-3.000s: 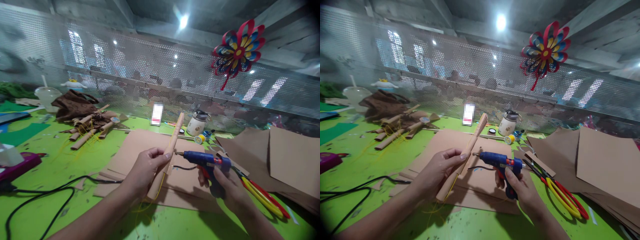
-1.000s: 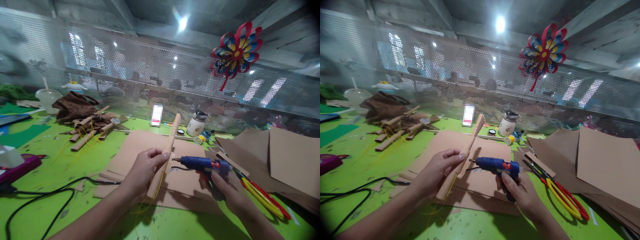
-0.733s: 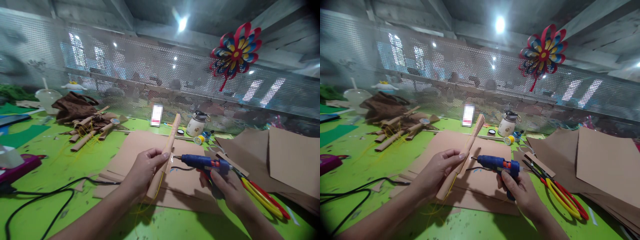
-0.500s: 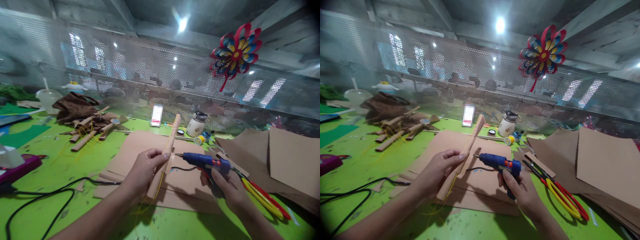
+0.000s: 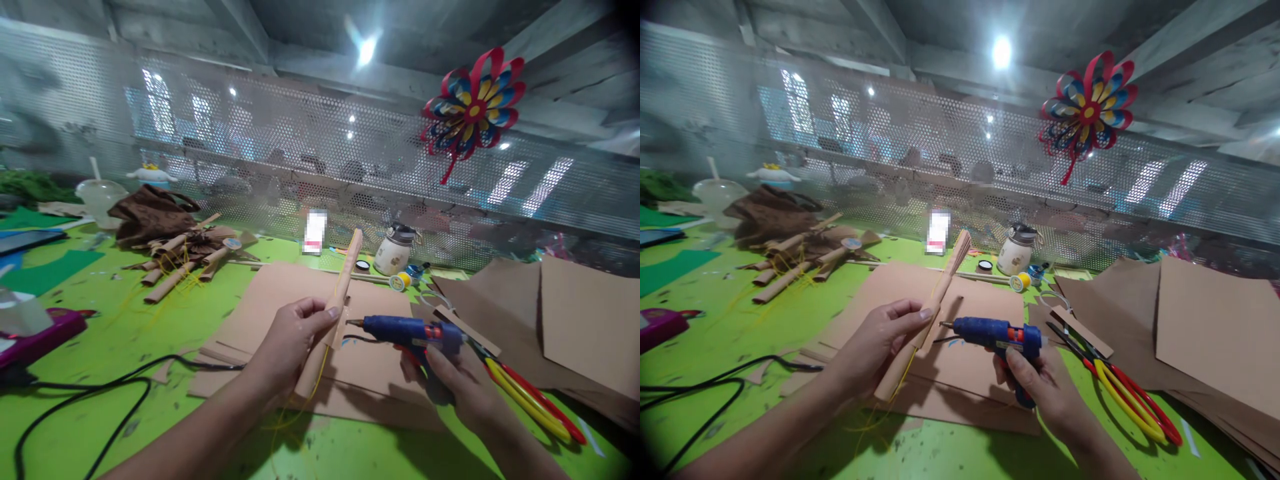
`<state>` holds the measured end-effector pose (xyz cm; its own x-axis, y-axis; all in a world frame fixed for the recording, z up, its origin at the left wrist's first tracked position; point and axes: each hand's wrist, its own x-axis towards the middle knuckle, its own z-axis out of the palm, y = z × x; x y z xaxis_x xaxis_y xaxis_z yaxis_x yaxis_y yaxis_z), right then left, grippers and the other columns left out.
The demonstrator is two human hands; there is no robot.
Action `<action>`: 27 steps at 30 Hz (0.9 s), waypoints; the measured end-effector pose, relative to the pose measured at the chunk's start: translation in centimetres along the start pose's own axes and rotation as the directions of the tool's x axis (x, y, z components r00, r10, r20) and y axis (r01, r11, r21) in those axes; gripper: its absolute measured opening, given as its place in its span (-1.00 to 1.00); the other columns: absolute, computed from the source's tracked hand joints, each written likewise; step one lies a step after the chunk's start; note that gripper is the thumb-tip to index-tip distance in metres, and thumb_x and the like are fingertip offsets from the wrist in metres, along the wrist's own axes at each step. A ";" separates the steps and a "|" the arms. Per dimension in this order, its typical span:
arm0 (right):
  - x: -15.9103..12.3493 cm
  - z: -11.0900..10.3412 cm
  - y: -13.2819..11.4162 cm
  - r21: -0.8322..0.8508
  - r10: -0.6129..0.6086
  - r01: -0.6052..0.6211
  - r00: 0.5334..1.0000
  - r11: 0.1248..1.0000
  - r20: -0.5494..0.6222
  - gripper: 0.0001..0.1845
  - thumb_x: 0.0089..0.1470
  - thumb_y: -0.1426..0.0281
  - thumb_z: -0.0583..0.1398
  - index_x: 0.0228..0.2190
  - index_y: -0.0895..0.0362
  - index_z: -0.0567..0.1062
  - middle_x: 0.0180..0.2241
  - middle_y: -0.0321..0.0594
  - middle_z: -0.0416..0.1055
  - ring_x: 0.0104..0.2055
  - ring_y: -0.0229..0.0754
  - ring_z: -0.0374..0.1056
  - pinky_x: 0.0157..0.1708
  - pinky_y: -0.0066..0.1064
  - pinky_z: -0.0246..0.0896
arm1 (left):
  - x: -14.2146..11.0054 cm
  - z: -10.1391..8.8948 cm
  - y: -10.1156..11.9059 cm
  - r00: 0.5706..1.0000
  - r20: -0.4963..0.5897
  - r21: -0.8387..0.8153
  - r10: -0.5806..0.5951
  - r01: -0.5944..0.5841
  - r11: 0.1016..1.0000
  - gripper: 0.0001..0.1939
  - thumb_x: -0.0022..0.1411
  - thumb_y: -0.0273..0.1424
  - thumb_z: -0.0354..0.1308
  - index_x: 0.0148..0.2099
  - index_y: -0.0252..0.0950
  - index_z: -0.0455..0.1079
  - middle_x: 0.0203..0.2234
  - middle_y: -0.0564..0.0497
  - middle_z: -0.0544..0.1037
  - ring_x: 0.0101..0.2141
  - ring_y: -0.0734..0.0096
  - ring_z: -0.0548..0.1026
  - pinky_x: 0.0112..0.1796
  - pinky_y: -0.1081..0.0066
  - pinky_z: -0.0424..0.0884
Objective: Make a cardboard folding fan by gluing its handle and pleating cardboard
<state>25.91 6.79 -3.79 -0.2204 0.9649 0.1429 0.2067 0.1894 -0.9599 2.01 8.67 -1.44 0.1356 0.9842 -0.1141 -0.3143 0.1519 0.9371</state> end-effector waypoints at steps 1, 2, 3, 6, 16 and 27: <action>0.0 0.0 0.0 0.017 -0.007 0.007 1.000 1.000 -0.009 -0.47 0.08 -0.01 0.09 -0.56 0.21 0.43 -0.56 -0.17 0.31 -0.54 -0.26 0.16 -0.58 -0.45 0.04 | 0.0 0.0 0.0 1.000 0.000 -0.002 0.004 -0.004 1.000 -0.75 0.00 -0.27 0.28 -0.36 -0.35 0.40 -0.54 0.01 0.48 -0.55 0.49 0.40 -0.51 0.50 0.28; 0.1 0.0 -0.1 0.031 -0.016 0.017 1.000 0.999 -0.019 -0.47 0.09 -0.01 0.09 -0.56 0.20 0.43 -0.57 -0.17 0.31 -0.53 -0.24 0.17 -0.56 -0.43 0.07 | 0.0 0.0 0.0 1.000 0.000 -0.005 0.012 -0.012 1.000 -0.75 0.00 -0.27 0.29 -0.36 -0.35 0.40 -0.53 0.00 0.48 -0.54 0.48 0.40 -0.50 0.50 0.28; 0.1 0.1 -0.1 0.036 -0.028 0.029 0.999 0.999 -0.028 -0.47 0.09 -0.01 0.08 -0.56 0.19 0.42 -0.58 -0.18 0.30 -0.53 -0.23 0.17 -0.55 -0.42 0.08 | -0.1 0.1 0.0 1.000 0.001 -0.008 0.020 -0.020 1.000 -0.75 0.00 -0.27 0.29 -0.37 -0.35 0.41 -0.53 0.00 0.49 -0.52 0.48 0.41 -0.48 0.50 0.28; 0.4 0.4 -0.4 -0.001 -0.060 0.060 0.997 0.998 -0.044 -0.49 0.11 0.01 0.08 -0.57 0.18 0.41 -0.59 -0.20 0.28 -0.53 -0.23 0.16 -0.53 -0.41 0.09 | 0.0 0.1 -0.1 1.000 0.005 -0.017 0.026 -0.026 1.000 -0.75 -0.01 -0.27 0.30 -0.36 -0.35 0.42 -0.51 -0.01 0.49 -0.48 0.44 0.43 -0.44 0.48 0.29; 0.2 0.6 -0.4 -0.084 -0.054 0.055 0.998 0.995 0.017 -0.47 0.11 0.01 0.07 -0.59 0.19 0.40 -0.58 -0.20 0.28 -0.53 -0.25 0.17 -0.56 -0.44 0.01 | 0.1 -0.2 -0.5 0.999 0.012 0.021 0.035 -0.035 0.999 -0.75 0.03 -0.26 0.27 -0.33 -0.35 0.42 -0.51 -0.01 0.48 -0.49 0.44 0.42 -0.47 0.48 0.27; 0.1 0.6 -0.6 -0.140 -0.051 0.051 0.999 0.989 0.004 -0.47 0.10 -0.01 0.07 -0.59 0.18 0.40 -0.54 -0.17 0.30 -0.52 -0.23 0.16 -0.58 -0.44 -0.01 | 0.1 0.0 -0.3 1.000 0.010 -0.003 0.027 -0.027 1.000 -0.76 0.01 -0.27 0.29 -0.36 -0.34 0.43 -0.51 -0.01 0.49 -0.50 0.46 0.41 -0.45 0.48 0.28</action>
<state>25.21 6.67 -3.39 -0.2348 0.9532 0.1903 0.3267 0.2618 -0.9081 2.12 8.70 -1.78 0.1361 0.9870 -0.0855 -0.3211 0.1255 0.9387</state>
